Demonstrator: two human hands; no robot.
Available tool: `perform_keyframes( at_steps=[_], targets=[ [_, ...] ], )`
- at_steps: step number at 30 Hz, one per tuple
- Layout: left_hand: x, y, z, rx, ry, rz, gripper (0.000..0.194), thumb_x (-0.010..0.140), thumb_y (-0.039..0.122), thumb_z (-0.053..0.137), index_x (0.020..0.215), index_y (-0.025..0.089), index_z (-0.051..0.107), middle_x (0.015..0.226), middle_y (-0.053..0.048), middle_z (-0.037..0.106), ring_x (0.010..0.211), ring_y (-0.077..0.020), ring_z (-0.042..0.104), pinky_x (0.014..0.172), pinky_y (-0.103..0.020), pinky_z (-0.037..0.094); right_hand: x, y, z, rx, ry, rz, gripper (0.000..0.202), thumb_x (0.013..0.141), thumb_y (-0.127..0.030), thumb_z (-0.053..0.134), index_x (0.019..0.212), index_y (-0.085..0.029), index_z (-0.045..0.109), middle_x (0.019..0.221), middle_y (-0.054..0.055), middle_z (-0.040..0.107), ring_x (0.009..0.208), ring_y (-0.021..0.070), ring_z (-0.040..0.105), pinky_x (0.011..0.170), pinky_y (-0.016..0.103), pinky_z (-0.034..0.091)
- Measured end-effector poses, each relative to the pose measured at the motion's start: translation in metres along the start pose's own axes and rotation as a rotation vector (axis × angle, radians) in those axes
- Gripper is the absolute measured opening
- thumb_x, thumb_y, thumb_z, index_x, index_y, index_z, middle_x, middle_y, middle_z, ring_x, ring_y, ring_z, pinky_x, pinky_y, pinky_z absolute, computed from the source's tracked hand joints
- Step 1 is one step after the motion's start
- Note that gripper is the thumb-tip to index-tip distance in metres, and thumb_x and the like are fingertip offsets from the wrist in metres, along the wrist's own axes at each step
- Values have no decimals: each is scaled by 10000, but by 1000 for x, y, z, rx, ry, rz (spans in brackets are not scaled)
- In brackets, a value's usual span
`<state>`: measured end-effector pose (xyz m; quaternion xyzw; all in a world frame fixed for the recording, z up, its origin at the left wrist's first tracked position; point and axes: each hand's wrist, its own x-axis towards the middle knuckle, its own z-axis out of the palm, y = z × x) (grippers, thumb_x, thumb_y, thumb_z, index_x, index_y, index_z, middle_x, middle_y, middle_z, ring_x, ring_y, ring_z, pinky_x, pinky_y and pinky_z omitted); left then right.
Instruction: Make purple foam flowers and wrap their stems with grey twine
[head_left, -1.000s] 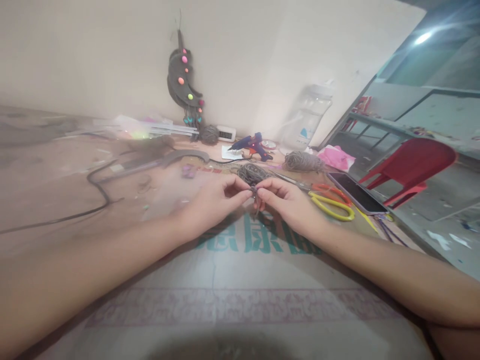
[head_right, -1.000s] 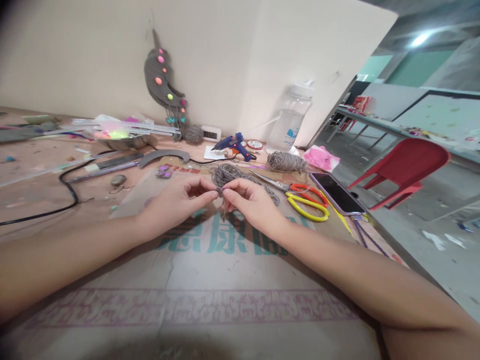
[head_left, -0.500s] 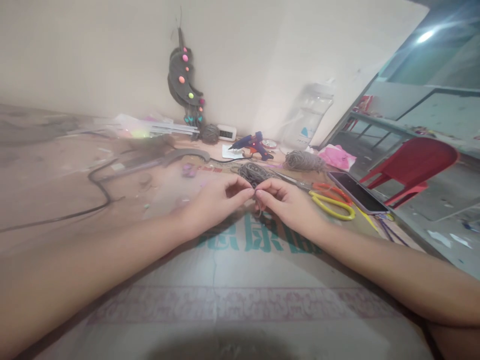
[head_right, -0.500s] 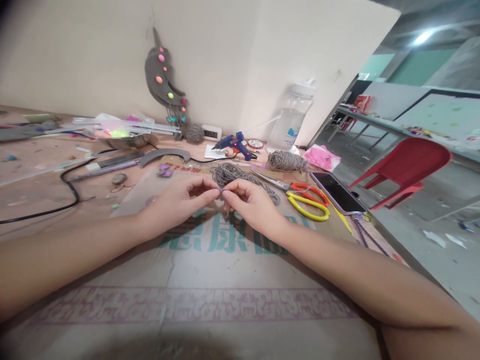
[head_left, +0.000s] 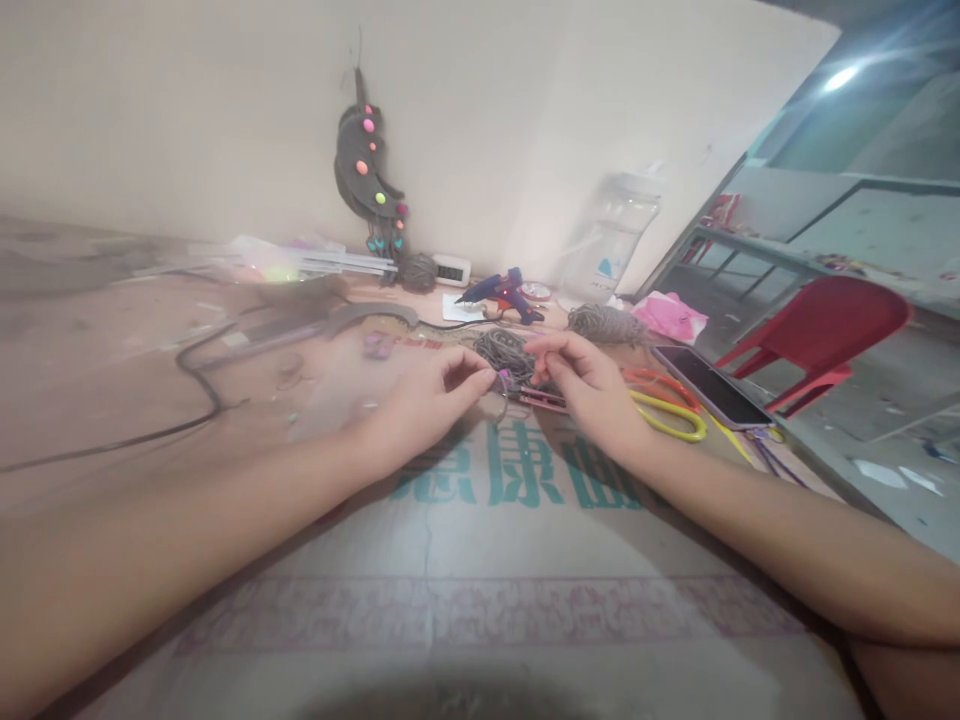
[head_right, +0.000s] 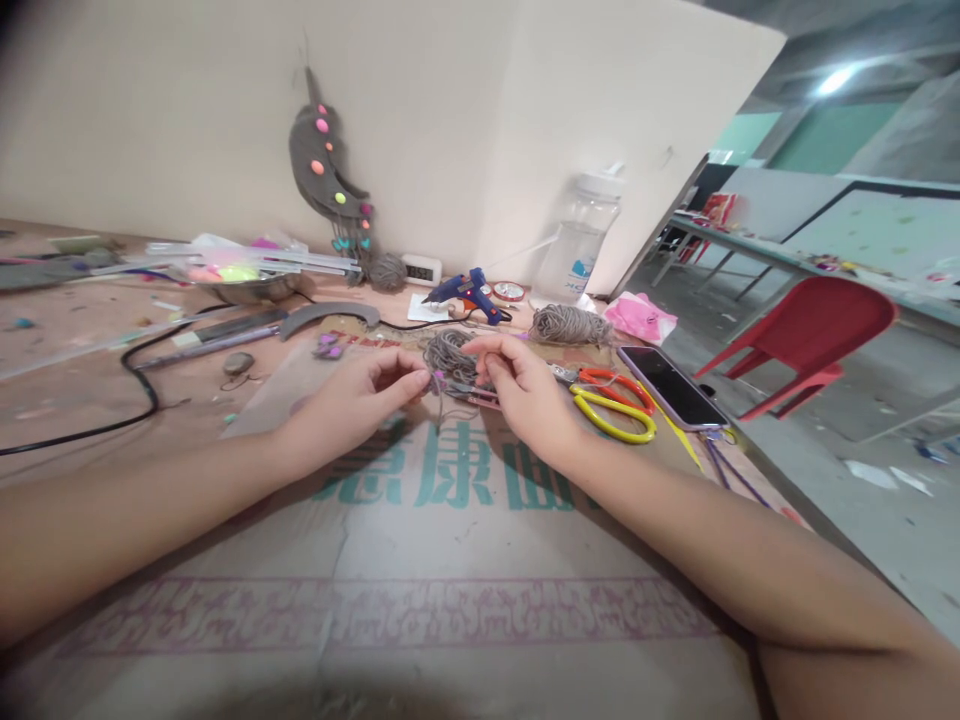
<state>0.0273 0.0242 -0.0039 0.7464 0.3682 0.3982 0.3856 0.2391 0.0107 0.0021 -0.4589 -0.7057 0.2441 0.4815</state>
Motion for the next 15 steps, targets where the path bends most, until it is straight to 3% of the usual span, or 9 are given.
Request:
perform_keyframes(
  at_steps=[6, 10, 15],
  targets=[
    [0, -1, 0, -3, -10, 5, 210, 926, 368, 551, 846, 190, 628, 877, -31, 670, 820, -173, 592, 722, -284, 447, 0, 0, 1, -29, 9, 52, 131, 918, -261, 545, 989, -203, 639, 733, -14, 605, 699, 143, 587, 686, 294, 479],
    [0, 1, 0, 2, -16, 2, 211, 925, 359, 550, 829, 186, 621, 852, -25, 660, 806, -169, 588, 724, -280, 446, -3, -2, 4, 82, -81, 83, 176, 931, -347, 557, 889, -191, 629, 602, -43, 560, 569, 116, 520, 580, 259, 431],
    [0, 2, 0, -4, -24, -12, 209, 930, 357, 547, 850, 177, 618, 856, -27, 645, 817, -170, 580, 738, -288, 442, -5, -4, 4, 116, -145, 48, 265, 961, -404, 535, 838, -184, 615, 611, -36, 563, 583, 107, 524, 593, 250, 433]
  ],
)
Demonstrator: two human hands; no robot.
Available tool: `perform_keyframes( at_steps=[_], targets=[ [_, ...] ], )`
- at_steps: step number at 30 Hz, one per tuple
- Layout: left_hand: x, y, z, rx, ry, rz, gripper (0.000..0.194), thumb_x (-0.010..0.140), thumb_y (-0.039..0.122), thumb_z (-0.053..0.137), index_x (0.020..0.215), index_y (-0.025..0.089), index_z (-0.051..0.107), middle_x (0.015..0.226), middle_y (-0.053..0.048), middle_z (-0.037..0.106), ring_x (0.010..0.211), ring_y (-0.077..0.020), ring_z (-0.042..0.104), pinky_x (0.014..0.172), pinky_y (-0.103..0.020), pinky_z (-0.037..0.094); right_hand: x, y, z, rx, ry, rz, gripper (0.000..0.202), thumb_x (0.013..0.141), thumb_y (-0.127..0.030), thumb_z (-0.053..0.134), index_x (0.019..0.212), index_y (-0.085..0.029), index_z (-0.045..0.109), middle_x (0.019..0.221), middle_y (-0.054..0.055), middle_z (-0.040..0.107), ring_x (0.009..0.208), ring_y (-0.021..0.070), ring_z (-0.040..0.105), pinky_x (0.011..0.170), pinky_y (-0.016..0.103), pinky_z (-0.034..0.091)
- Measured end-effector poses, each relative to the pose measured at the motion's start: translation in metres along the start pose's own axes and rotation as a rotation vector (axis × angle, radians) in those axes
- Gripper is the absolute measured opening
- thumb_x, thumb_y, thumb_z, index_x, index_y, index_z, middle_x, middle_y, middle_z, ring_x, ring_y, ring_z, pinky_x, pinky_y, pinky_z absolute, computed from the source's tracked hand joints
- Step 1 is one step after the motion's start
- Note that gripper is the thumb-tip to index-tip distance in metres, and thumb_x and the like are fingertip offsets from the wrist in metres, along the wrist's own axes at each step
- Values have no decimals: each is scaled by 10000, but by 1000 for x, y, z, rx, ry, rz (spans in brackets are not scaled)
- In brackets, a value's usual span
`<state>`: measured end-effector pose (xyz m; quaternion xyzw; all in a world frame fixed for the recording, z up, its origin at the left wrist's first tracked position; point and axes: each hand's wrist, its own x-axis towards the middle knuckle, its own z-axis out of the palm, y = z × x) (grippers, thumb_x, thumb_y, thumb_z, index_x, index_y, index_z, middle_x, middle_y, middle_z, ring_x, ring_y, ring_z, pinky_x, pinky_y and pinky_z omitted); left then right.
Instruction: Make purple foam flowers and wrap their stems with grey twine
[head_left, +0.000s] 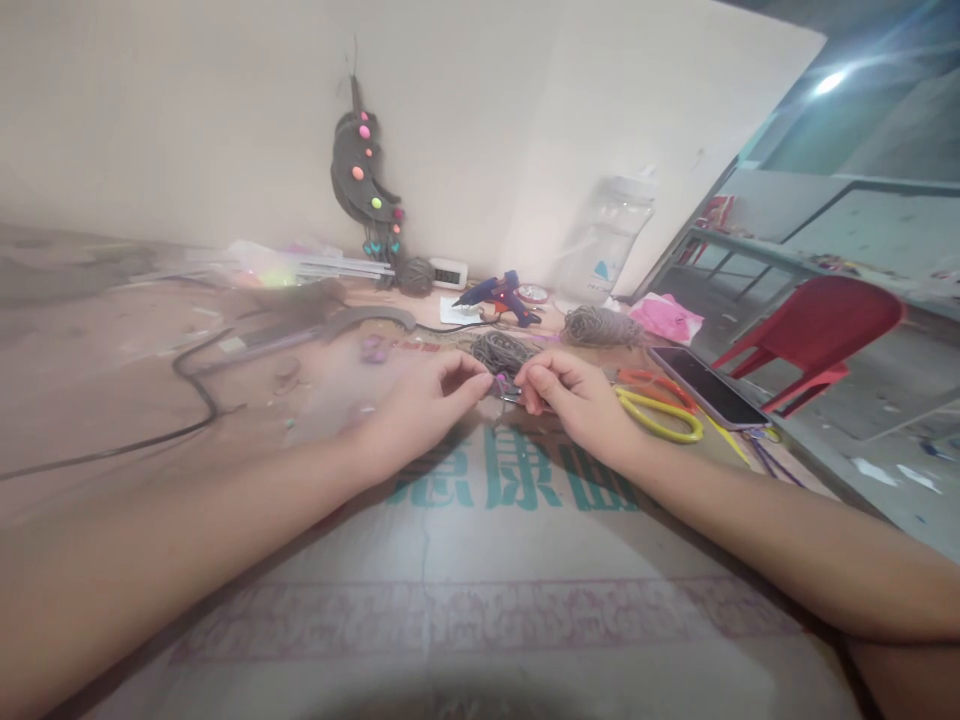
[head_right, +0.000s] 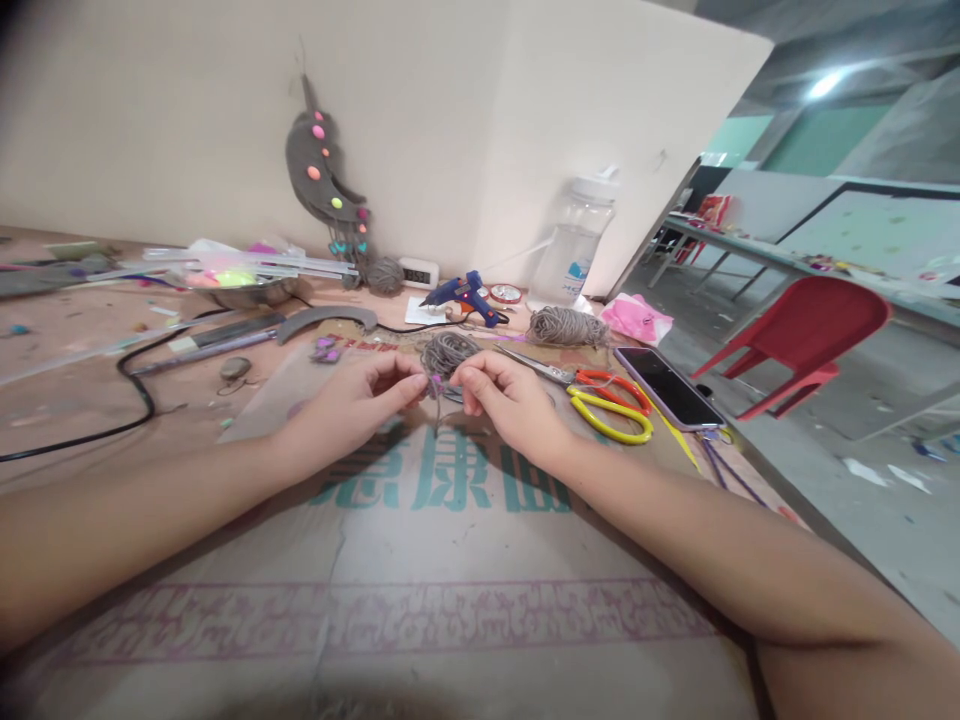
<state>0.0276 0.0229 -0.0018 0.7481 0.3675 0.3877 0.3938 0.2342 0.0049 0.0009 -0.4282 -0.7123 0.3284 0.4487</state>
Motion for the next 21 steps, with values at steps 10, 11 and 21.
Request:
perform_keyframes(
  at_steps=[10, 11, 21],
  targets=[
    [0, -3, 2, -51, -10, -10, 202, 927, 358, 558, 852, 177, 607, 814, -14, 624, 771, -158, 575, 713, -279, 442, 1, 3, 2, 56, 16, 2, 206, 928, -402, 589, 876, -204, 570, 635, -42, 562, 594, 109, 514, 593, 249, 428],
    [0, -3, 2, -53, -12, -12, 201, 928, 356, 558, 850, 176, 606, 806, -12, 621, 764, -156, 571, 710, -279, 439, 1, 3, 2, 57, 19, 11, 206, 920, -401, 601, 871, -206, 557, 634, -44, 563, 587, 108, 509, 584, 248, 423],
    [2, -2, 2, -68, -31, -46, 214, 934, 345, 544, 815, 172, 588, 755, -3, 594, 745, -155, 551, 713, -283, 425, -2, -1, 1, -78, -18, 9, 189, 969, -368, 515, 875, -204, 524, 664, -34, 567, 601, 111, 525, 575, 242, 412]
  ],
)
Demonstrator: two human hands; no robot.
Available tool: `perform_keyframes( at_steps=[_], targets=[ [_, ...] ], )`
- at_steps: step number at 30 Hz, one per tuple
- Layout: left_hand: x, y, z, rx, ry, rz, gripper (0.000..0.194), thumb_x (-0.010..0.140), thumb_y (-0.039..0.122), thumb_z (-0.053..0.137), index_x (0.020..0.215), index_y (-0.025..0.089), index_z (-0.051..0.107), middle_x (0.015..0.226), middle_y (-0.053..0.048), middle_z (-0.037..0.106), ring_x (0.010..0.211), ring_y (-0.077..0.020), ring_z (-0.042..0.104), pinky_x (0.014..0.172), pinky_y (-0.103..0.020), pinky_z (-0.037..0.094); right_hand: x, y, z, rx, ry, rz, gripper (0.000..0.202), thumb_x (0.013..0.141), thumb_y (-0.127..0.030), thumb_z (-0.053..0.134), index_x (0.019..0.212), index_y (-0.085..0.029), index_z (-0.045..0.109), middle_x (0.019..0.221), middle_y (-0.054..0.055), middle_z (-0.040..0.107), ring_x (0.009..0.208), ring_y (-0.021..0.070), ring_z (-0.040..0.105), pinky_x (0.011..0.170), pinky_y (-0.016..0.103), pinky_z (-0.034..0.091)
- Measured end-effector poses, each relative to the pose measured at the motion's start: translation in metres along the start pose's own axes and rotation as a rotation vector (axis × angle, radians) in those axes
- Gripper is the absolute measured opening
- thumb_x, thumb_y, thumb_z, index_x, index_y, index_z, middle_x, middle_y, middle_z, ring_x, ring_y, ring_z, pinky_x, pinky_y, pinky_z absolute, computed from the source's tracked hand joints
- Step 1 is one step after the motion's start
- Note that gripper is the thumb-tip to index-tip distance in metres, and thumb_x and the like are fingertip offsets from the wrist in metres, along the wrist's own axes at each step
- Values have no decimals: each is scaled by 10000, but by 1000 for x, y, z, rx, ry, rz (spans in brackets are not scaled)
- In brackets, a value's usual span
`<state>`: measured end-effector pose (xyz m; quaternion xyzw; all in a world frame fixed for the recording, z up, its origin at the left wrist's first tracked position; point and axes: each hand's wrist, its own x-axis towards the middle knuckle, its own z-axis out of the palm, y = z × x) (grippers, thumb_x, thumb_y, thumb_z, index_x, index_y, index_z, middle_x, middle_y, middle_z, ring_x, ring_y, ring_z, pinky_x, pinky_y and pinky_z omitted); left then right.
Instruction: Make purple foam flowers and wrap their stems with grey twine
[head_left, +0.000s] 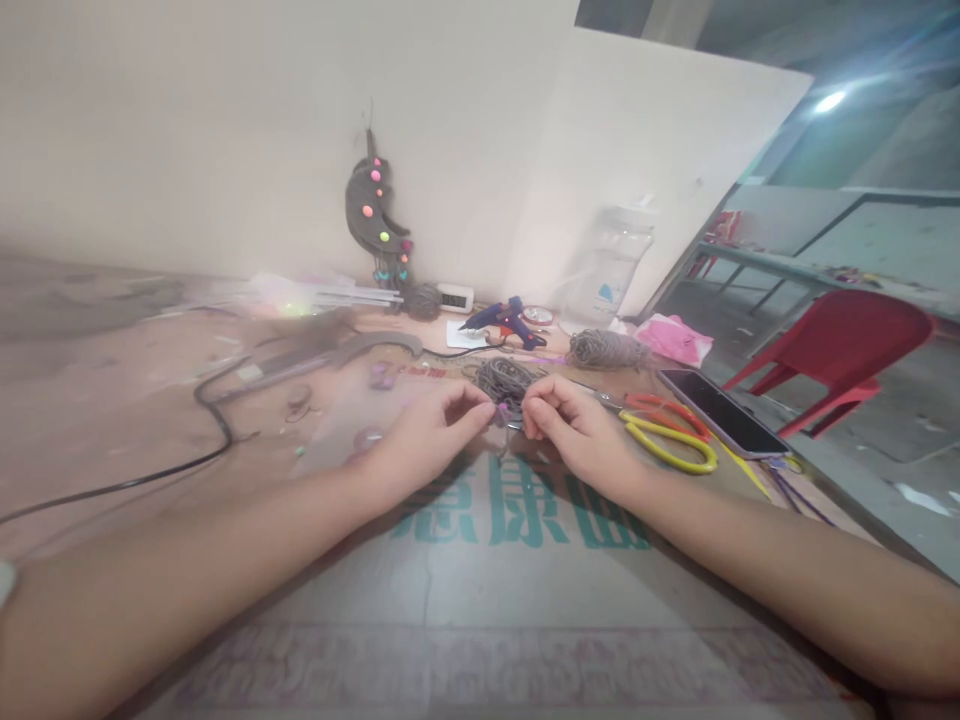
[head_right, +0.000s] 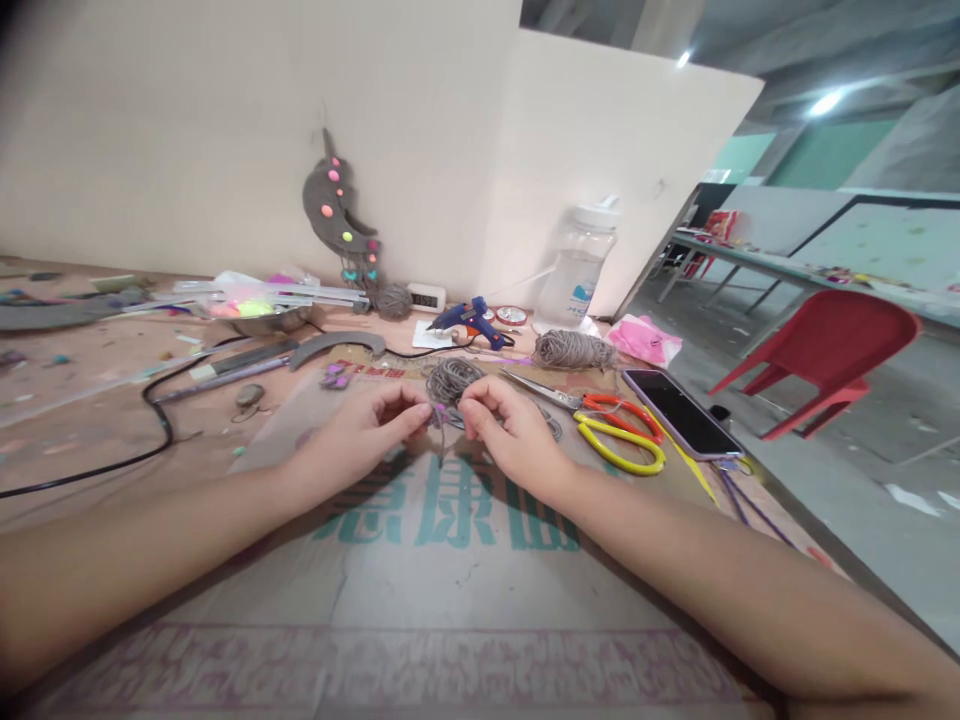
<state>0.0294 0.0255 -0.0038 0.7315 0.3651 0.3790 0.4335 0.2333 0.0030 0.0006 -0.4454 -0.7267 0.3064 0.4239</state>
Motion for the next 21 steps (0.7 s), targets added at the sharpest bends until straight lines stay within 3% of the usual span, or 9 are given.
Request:
perform_keyframes(
  at_steps=[11, 16, 21],
  targets=[
    [0, -5, 2, -74, -10, -5, 211, 924, 367, 565, 857, 170, 604, 785, -17, 641, 731, -153, 579, 700, -279, 454, -1, 2, 0, -144, -26, -88, 138, 984, -301, 474, 965, -205, 570, 698, -23, 603, 631, 124, 550, 615, 261, 433],
    [1, -12, 3, -124, -7, -35, 192, 904, 366, 598, 929, 175, 604, 815, -20, 660, 735, -156, 601, 696, -278, 466, 13, -8, -26, -183, 29, -177, 135, 964, -306, 514, 957, -203, 602, 765, -3, 632, 725, 139, 590, 691, 273, 451],
    [1, -10, 4, -104, -3, -32, 167, 912, 337, 570, 900, 173, 598, 807, -14, 644, 733, -154, 592, 687, -274, 449, 32, -5, -58, -329, 189, -97, 200, 920, -357, 566, 814, -191, 599, 767, 10, 626, 737, 154, 581, 725, 293, 464]
  ],
)
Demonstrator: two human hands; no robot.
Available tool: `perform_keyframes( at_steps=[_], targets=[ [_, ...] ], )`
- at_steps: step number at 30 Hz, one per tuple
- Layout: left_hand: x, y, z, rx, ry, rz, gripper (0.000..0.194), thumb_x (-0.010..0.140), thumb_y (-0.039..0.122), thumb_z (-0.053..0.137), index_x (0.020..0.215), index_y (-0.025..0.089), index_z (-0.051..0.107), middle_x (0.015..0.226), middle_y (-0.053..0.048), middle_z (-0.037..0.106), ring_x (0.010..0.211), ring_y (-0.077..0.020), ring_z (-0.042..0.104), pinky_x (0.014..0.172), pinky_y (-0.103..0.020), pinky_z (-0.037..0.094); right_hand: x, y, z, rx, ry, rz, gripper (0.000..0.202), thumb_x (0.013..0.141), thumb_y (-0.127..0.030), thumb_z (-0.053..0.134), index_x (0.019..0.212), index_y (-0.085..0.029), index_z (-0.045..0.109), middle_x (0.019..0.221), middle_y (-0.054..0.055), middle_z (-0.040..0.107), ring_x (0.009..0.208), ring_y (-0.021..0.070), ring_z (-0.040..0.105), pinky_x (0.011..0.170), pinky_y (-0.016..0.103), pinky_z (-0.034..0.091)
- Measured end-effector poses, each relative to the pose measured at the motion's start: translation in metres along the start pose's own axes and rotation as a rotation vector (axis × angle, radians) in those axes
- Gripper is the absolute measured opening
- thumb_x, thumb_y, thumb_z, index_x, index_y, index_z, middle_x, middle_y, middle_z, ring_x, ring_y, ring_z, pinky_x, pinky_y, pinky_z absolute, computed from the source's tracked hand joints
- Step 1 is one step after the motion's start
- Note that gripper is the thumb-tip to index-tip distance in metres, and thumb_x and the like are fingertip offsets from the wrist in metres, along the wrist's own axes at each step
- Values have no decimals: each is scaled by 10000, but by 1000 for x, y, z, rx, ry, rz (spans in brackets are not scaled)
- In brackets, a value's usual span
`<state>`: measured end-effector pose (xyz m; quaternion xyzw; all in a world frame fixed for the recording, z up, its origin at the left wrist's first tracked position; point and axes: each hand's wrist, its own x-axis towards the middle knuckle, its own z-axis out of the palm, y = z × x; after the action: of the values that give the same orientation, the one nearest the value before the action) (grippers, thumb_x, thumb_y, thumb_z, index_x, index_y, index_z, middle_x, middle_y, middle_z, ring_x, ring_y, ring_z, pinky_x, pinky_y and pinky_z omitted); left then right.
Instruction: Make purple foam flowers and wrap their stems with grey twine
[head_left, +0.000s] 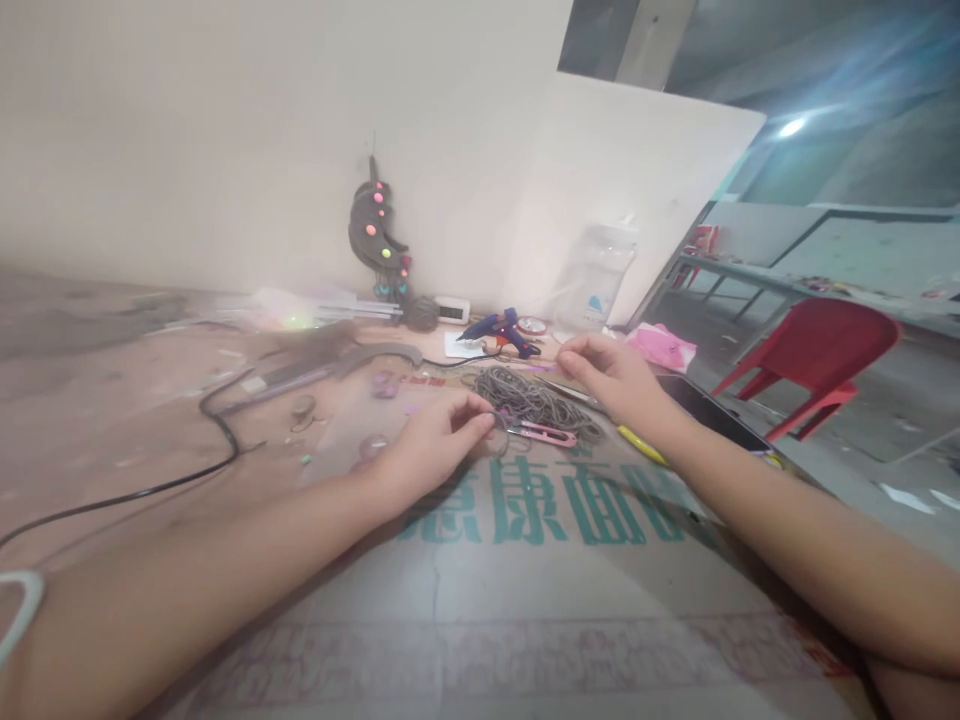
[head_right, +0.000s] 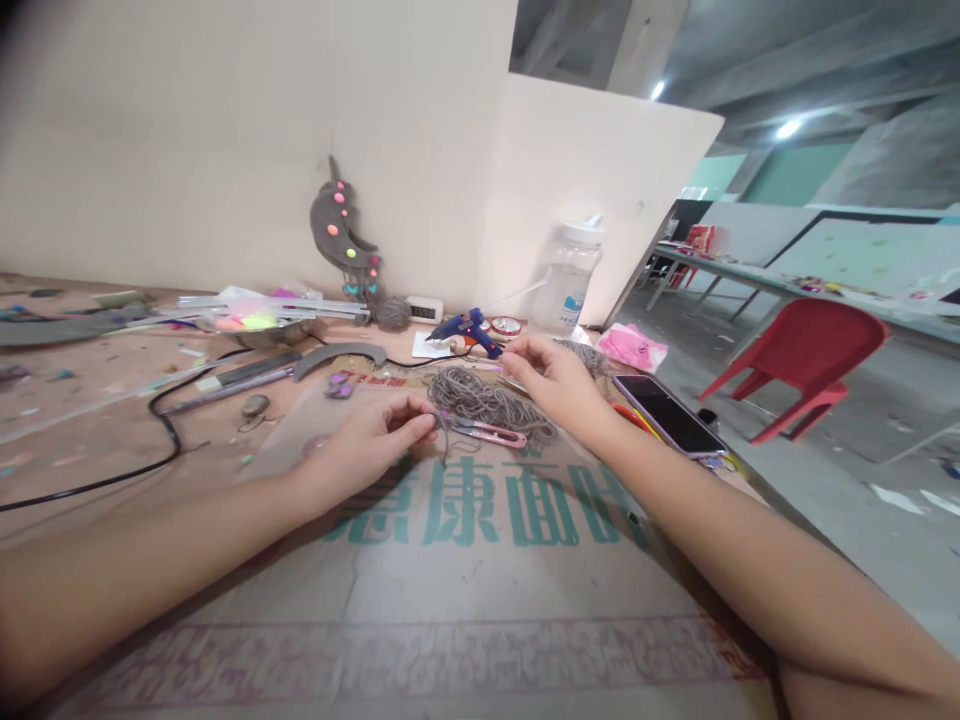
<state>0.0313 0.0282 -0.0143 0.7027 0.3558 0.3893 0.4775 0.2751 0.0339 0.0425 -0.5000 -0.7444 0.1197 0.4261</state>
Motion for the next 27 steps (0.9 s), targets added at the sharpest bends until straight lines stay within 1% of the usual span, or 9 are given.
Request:
perform_keyframes(
  at_steps=[4, 8, 11, 13, 16, 18, 21, 24, 27],
  targets=[
    [0, 1, 1, 49, 7, 51, 156, 910, 311, 553, 846, 173, 590, 809, -16, 637, 753, -160, 595, 693, -275, 440, 15, 22, -3, -145, -44, 69, 183, 892, -327, 589, 982, -173, 631, 957, 66, 699, 859, 201, 644, 826, 354, 513],
    [1, -2, 1, 10, 0, 41, 182, 915, 351, 550, 874, 177, 585, 849, -21, 644, 761, -163, 624, 714, -284, 467, 42, 39, 4, -260, -153, 116, 326, 885, -181, 560, 1202, -148, 631, 1221, 135, 696, 1042, 237, 668, 971, 411, 499],
    [1, -2, 1, -18, -9, 38, 189, 917, 363, 553, 878, 180, 578, 870, -25, 653, 782, -165, 637, 724, -284, 475, 70, 49, 15, -266, -194, 131, 424, 884, -143, 571, 1307, -156, 607, 1329, 138, 659, 1160, 247, 641, 1031, 403, 469],
    [1, -1, 1, -8, -4, 42, 186, 916, 357, 557, 870, 178, 583, 866, -27, 663, 791, -165, 635, 731, -283, 473, 88, 54, 24, -265, -225, 161, 416, 880, -152, 607, 1296, -147, 625, 1298, 136, 681, 1148, 242, 654, 1016, 367, 478],
    [1, -1, 0, 30, 8, 55, 179, 914, 341, 560, 861, 175, 601, 869, -32, 681, 816, -166, 631, 749, -281, 468, 106, 58, 41, -254, -280, 214, 343, 831, -143, 683, 1173, -119, 689, 1147, 125, 749, 1004, 228, 703, 913, 315, 519],
    [1, -1, 0, 34, 8, 58, 175, 917, 332, 556, 865, 173, 606, 870, -30, 686, 822, -163, 632, 754, -275, 466, 110, 59, 52, -248, -289, 245, 292, 810, -196, 731, 1090, -117, 711, 1038, 108, 774, 920, 221, 711, 859, 302, 528],
    [1, -2, 1, 29, 9, 51, 167, 920, 326, 554, 882, 172, 609, 872, -24, 685, 816, -158, 629, 740, -267, 462, 110, 59, 64, -253, -242, 281, 341, 785, -320, 780, 1054, -126, 706, 974, 106, 776, 902, 229, 701, 834, 303, 524],
    [1, -1, 1, 33, 5, 41, 162, 917, 321, 558, 875, 173, 608, 875, -23, 681, 814, -159, 618, 725, -265, 452, 108, 55, 66, -255, -184, 303, 380, 796, -378, 774, 1075, -137, 686, 984, 110, 768, 935, 229, 690, 844, 301, 516],
    [1, 0, 1, 25, 0, 42, 161, 918, 312, 561, 859, 167, 600, 858, -21, 672, 807, -155, 612, 729, -264, 445, 105, 46, 59, -241, -151, 327, 330, 845, -394, 724, 1041, -132, 682, 918, 108, 765, 843, 215, 690, 794, 305, 526]
  ],
)
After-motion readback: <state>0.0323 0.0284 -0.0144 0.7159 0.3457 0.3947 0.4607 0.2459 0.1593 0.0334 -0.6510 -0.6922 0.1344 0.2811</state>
